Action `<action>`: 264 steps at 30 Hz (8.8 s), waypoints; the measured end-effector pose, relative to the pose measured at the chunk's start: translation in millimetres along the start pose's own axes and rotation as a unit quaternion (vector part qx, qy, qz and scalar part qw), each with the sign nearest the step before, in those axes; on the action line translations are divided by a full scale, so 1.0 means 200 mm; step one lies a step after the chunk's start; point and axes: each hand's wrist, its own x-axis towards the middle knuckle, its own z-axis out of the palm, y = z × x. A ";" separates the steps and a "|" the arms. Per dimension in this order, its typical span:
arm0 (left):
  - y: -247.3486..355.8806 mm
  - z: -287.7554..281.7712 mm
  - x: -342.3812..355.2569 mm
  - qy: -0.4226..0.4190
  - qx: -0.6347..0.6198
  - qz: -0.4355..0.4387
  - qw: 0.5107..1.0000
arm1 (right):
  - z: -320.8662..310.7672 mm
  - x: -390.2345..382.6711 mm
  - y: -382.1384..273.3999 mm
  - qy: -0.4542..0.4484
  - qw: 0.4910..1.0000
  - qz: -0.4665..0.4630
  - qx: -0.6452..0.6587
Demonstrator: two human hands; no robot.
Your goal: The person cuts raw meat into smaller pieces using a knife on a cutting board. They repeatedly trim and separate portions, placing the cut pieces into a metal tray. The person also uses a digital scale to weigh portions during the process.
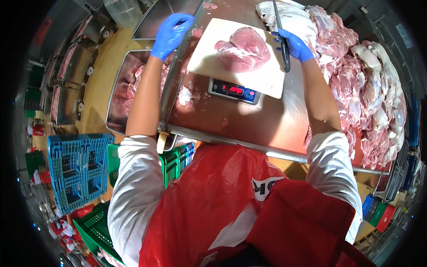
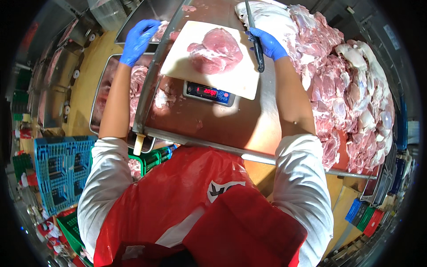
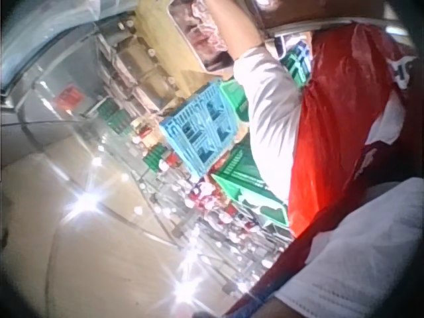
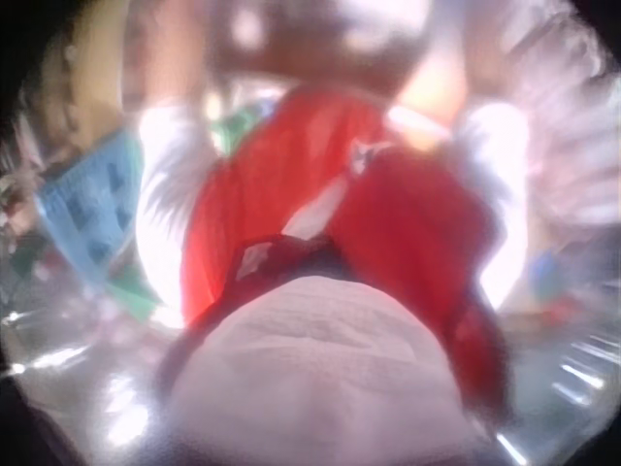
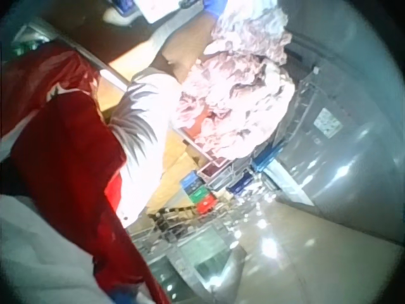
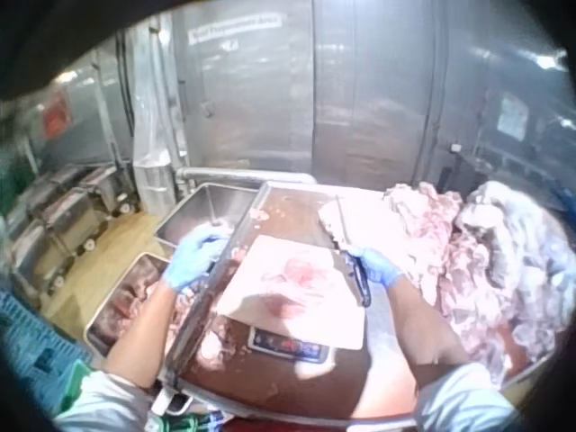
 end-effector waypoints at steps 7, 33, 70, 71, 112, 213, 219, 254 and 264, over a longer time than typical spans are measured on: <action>-0.03 -0.12 -0.55 0.056 -0.195 -0.312 0.928 | 0.07 0.12 -0.03 -0.192 0.969 0.099 0.120; 0.13 0.72 -0.66 0.141 -0.696 -0.204 0.674 | 0.86 -0.35 -0.16 -0.179 0.963 -0.020 -0.201; 0.76 1.31 -0.84 -0.427 -0.199 0.163 0.867 | 0.09 -2.51 0.66 0.633 0.763 -0.054 0.119; 0.80 1.42 -0.86 -0.465 -0.186 0.142 0.854 | 0.06 -2.63 0.75 0.660 0.746 -0.026 0.085; 0.79 2.94 -0.06 -0.138 0.026 0.141 0.980 | -0.44 -2.16 0.99 0.355 0.854 -0.050 0.377; 0.91 2.09 -1.11 -0.040 0.066 -0.123 0.989 | -0.66 -2.33 1.04 0.136 0.783 0.076 -0.602; 1.28 2.23 -1.07 -0.119 0.096 0.049 0.987 | -0.68 -2.36 0.98 0.267 0.852 -0.045 -0.447; 1.01 2.18 -1.08 -0.105 0.222 0.005 0.969 | -1.30 -2.68 0.86 -0.041 0.759 0.109 -0.640; 1.20 2.38 -1.21 -0.335 0.200 0.090 0.917 | -0.86 -2.14 0.98 0.153 0.849 -0.014 -0.506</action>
